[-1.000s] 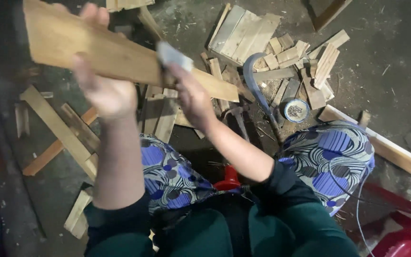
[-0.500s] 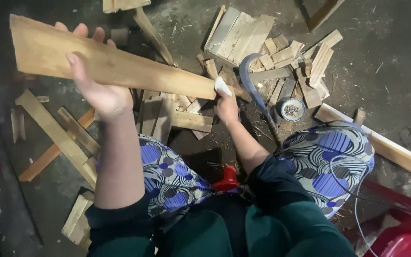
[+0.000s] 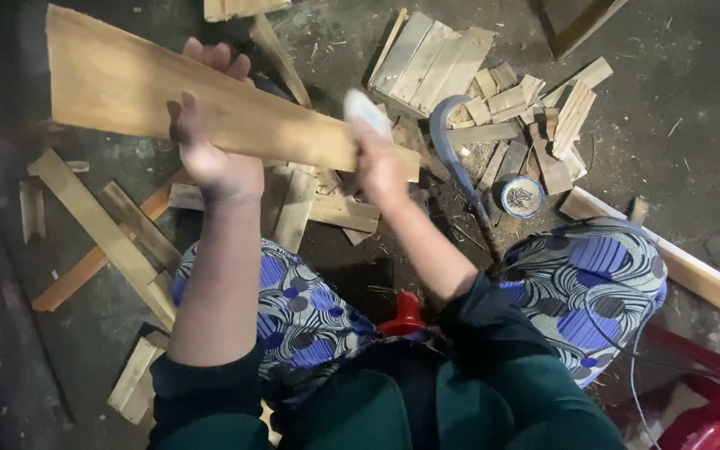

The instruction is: A person is manually refining a wooden plank by scraping it with a sickle and sanding it with sandpaper.

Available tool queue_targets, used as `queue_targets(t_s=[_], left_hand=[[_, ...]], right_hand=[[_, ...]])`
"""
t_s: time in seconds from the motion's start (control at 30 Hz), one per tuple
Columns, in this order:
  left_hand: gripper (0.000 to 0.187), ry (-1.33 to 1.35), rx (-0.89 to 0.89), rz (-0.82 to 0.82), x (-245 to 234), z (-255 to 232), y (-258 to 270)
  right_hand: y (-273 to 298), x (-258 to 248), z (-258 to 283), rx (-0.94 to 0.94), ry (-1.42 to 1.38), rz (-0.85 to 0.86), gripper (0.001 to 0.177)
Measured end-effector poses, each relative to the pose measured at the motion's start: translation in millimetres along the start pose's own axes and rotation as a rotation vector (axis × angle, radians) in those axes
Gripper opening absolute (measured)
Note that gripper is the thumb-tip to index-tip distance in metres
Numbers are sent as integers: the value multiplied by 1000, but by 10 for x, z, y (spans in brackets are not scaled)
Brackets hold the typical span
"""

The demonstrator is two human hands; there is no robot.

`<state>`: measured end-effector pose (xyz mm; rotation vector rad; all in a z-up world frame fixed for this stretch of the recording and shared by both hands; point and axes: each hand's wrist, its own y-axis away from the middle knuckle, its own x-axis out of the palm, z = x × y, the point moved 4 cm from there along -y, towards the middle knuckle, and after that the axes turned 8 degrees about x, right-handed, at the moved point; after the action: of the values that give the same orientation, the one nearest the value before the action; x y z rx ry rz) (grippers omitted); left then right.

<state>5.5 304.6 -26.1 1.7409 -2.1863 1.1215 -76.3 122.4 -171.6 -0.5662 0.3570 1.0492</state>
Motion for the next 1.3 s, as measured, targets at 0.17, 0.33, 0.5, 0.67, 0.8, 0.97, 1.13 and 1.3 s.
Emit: queue_targets(t_s=[0.17,0.33,0.5,0.67,0.8,0.97,1.13,1.3], left_hand=[[58,86,-44,96,58,44,-50],[65,62,-107,65,181,257,56],[63,182,-124,127,142,381,117],[58,24,-110,-110,-108,441,78],[50,81,-235,-139,-258,865,252],[78,32,-420,-72,-84,1320,380],[63,248,-247,-90,34,857,157],[84,264,-245,-124,107,175,-47]], right_hand=[[26,40,-639,504,53,172,53],[-8,-245,932,-107,-224,20,52],[45,-187,800,-196,-129,59,89],[382,198,-1092,519,203,387,57],[370,286,-1072,657,287,400,79],[102,-75,680,431,-714,267,59],[191,41,56,-78,149,11,62],[-50,-287,-769,788,-269,73,79]])
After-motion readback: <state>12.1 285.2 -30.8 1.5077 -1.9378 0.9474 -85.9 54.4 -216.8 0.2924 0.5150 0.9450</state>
